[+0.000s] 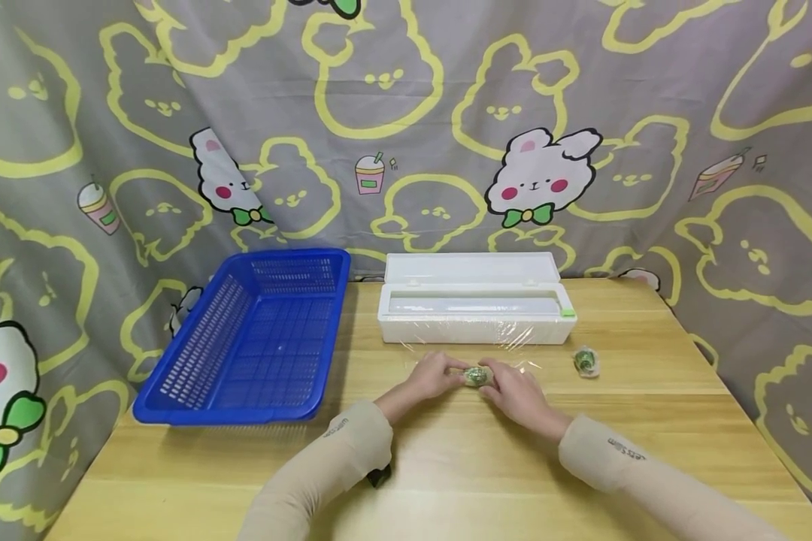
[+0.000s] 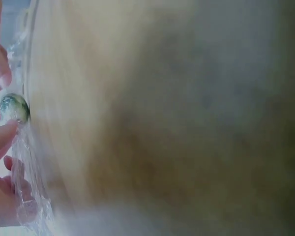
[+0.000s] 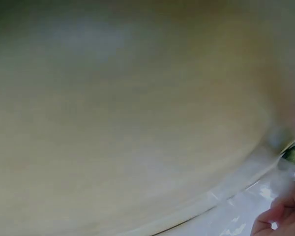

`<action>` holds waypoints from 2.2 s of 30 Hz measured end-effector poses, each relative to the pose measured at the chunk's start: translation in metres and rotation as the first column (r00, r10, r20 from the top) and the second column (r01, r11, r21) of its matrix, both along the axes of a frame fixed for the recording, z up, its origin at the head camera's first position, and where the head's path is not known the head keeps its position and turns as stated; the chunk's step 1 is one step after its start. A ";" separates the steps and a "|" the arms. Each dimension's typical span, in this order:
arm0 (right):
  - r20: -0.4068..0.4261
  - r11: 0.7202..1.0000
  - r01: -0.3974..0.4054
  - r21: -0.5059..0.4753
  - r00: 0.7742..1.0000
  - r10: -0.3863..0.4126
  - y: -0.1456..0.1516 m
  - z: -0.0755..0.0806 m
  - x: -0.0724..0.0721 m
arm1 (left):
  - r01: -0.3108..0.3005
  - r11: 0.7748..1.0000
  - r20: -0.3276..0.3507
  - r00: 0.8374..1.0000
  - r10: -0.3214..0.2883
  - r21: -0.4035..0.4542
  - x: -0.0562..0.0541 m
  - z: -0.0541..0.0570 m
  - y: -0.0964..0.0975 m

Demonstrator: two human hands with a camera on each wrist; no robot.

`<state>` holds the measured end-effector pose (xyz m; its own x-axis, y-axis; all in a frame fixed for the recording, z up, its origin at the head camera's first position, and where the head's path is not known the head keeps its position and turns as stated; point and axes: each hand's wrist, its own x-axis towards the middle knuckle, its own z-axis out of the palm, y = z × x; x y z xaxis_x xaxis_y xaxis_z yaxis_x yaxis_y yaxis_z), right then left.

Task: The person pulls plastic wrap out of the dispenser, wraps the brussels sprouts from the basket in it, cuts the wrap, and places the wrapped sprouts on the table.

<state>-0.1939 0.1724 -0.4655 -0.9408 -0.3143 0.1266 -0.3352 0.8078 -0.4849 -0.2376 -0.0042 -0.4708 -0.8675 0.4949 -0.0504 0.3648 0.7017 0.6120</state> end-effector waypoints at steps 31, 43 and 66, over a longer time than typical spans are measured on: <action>0.129 0.974 -0.037 -0.224 0.989 0.067 0.018 -0.011 -0.035 | -0.067 0.997 -0.141 0.988 0.061 -0.034 -0.006 0.004 0.001; 0.085 0.984 -0.018 -0.176 0.996 0.033 0.018 -0.009 -0.039 | -0.073 0.996 -0.200 0.978 0.060 -0.054 -0.014 0.003 0.003; 0.111 0.999 -0.024 -0.030 0.993 0.027 0.037 -0.005 -0.049 | 0.149 0.934 -0.162 0.964 -0.210 -0.326 -0.008 0.004 -0.019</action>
